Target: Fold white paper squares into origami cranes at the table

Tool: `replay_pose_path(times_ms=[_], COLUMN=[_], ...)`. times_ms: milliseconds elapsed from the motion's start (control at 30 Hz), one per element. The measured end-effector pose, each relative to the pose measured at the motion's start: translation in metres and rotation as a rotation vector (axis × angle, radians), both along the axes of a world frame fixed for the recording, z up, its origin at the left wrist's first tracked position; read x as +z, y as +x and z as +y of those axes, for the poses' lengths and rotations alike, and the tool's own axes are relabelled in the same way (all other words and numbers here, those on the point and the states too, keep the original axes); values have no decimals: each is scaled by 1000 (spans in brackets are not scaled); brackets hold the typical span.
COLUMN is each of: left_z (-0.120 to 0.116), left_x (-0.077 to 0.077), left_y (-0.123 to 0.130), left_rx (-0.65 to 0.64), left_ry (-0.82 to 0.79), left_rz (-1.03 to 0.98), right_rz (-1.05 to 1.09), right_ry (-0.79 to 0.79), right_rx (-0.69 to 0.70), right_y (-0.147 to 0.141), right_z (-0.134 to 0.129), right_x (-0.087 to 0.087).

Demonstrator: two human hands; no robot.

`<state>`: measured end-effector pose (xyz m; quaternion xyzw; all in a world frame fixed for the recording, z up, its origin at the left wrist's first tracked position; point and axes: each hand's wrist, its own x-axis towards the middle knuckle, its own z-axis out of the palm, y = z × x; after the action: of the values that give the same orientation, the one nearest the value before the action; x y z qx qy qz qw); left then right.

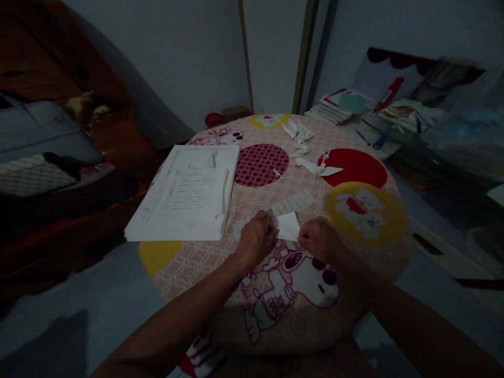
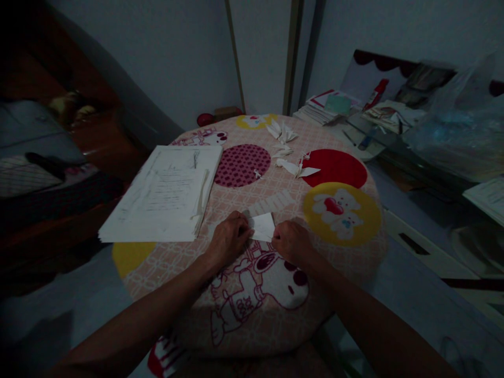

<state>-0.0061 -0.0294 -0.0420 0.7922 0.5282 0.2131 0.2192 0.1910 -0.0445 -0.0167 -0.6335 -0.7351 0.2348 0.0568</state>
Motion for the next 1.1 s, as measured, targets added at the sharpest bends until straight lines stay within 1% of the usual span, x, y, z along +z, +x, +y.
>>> replay_pose_path(times_ms=[100, 200, 300, 400, 500, 567, 633, 700, 800, 900, 1000, 1067, 1100], left_z=[-2, -3, -2, -2, -5, -10, -15, -19, -23, -24, -25, -25, -26], left_x=[-2, -6, -10, -10, -7, -4, -3, -4, -9, -13, -14, -14, -14], left_y=[0, 1, 3, 3, -4, -10, -14, -16, -15, -13, -12, -12, -12], left_rx=[-12, -71, -227, -400, -518, -581, -600, -586, -563, -549, -540, -538, -534], left_ry=[45, 155, 237, 247, 285, 324, 336, 327, 333, 352, 361, 359, 354], left_rz=[-20, -64, -26, 113, 268, 318, 338, 352, 355, 334, 312, 309, 309], right_rz=[11, 61, 104, 130, 128, 121, 131, 168, 268, 382, 526, 585, 579], right_ry=[-8, -27, -23, -29, -41, -34, -26, -36, -108, -93, -47, -37, -20], right_rx=[-28, -34, -12, -33, -44, -25, -6, -15, -54, -132, -180, -135, -112], right_y=[0, 2, 5, 8, 10, 12, 14, 18, 24, 27, 20, 12, 8], right_z=[1, 3, 5, 7, 8, 9, 9, 9, 9, 8, 5, 1, 0], right_x=[0, 0, -2, -3, -3, -4, -6, -7, -5, -1, -2, -7, -10])
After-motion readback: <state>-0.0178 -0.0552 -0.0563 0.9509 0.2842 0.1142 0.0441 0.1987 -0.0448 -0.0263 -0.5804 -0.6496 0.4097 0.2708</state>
